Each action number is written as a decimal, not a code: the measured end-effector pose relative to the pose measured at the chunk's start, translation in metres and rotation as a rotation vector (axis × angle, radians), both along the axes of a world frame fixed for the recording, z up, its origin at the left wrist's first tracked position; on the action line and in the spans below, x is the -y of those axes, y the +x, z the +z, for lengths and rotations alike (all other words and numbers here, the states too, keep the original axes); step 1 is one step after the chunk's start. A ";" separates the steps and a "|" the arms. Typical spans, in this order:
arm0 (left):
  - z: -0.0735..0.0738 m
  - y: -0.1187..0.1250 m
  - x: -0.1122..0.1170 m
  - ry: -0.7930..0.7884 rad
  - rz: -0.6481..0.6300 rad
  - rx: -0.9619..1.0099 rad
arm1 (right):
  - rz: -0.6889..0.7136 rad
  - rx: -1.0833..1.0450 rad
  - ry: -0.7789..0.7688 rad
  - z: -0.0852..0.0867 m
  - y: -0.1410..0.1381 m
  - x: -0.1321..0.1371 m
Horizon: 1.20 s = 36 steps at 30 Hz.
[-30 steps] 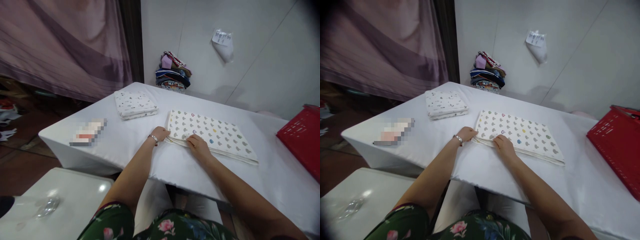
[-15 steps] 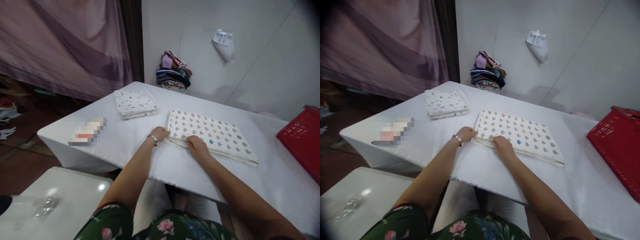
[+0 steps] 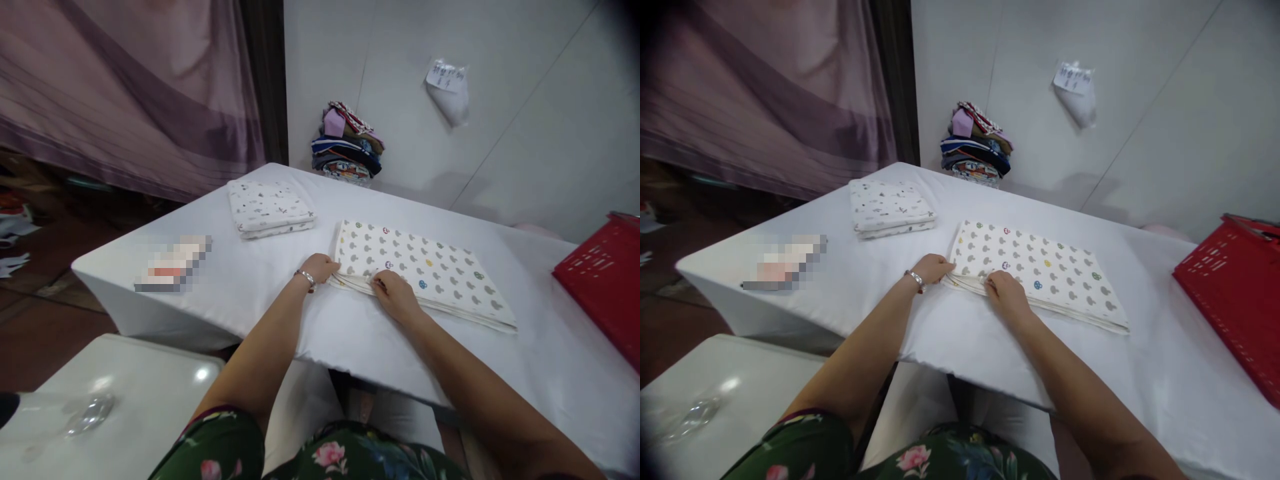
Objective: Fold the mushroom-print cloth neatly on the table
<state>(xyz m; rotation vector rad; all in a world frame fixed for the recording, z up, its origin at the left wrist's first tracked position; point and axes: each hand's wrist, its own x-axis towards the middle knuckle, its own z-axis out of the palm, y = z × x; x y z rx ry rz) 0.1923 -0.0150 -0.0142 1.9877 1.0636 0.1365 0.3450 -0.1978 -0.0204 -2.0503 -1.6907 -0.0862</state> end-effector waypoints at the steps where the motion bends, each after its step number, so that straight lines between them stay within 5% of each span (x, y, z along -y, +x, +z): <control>1: 0.001 0.000 0.001 0.002 -0.003 -0.003 | 0.009 0.002 0.012 0.000 0.000 0.001; 18: 0.002 0.000 0.000 0.015 -0.020 -0.022 | 0.255 0.084 0.151 -0.009 0.006 0.007; 31: 0.006 -0.001 0.002 -0.004 -0.012 -0.018 | 0.157 -0.066 0.157 -0.009 0.002 0.003; 36: 0.008 -0.001 0.003 0.004 -0.020 -0.045 | 0.192 0.064 0.194 -0.012 0.001 0.007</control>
